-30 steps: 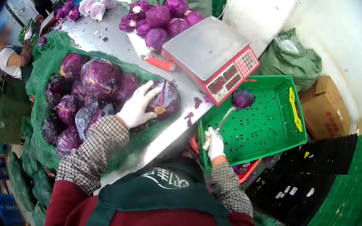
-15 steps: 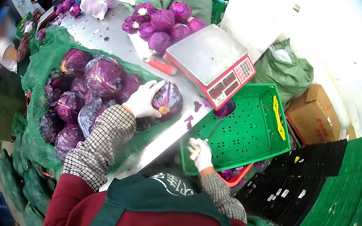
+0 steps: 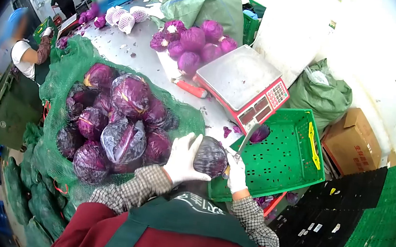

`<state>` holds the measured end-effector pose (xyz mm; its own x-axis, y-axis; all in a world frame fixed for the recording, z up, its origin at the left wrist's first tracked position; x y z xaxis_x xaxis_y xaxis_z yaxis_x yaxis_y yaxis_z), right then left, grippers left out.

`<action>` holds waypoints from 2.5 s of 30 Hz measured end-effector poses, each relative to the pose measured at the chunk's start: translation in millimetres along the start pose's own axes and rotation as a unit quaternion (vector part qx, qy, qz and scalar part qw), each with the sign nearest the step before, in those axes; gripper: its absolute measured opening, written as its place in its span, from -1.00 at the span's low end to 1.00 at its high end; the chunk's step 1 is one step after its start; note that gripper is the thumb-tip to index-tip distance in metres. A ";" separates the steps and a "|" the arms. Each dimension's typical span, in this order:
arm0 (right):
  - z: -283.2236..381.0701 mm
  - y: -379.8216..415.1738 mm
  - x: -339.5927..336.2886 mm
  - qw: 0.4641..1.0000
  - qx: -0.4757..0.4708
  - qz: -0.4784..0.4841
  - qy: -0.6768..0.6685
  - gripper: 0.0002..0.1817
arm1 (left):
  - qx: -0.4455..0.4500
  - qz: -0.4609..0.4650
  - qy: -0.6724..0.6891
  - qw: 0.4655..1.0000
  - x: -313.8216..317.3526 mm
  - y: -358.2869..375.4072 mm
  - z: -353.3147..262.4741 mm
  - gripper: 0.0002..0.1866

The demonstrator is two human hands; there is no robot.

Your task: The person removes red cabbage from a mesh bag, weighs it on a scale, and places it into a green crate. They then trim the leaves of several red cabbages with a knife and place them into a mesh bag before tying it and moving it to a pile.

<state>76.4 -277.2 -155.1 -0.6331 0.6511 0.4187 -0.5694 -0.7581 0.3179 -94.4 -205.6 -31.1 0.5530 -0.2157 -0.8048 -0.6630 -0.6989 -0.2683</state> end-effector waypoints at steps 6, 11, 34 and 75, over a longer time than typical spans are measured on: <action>-1.9 30.1 11.8 0.967 0.205 0.088 -0.126 -0.57 | -0.055 0.062 0.155 0.984 8.3 -5.3 22.7 0.27; 80.1 25.4 37.6 0.989 -0.106 0.081 0.062 -0.45 | -0.072 -0.051 0.382 0.920 9.7 -44.9 25.8 0.08; 31.8 76.9 1.3 0.981 0.067 0.081 0.162 -0.84 | 0.006 0.078 -0.098 0.992 2.8 -23.2 23.2 0.27; 25.5 8.1 20.1 0.670 -0.085 0.038 0.736 -0.63 | -0.015 0.060 -0.160 0.985 18.0 -48.8 -5.3 0.13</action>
<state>72.4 -271.1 -122.4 -0.4237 0.0360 -0.9051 -0.4777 -0.8578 0.1895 -49.5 -179.1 -29.7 0.2806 -0.0749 -0.9569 -0.6959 -0.7025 -0.1491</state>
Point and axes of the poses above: each hand's wrist, its own y-axis away from the middle knuckle, its own x-axis out of the palm, z = x × y, the point moved 5 cm from there along -y, towards the middle knuckle, and after that the axes turned 8 degrees about -z, right-handed, at the moved point
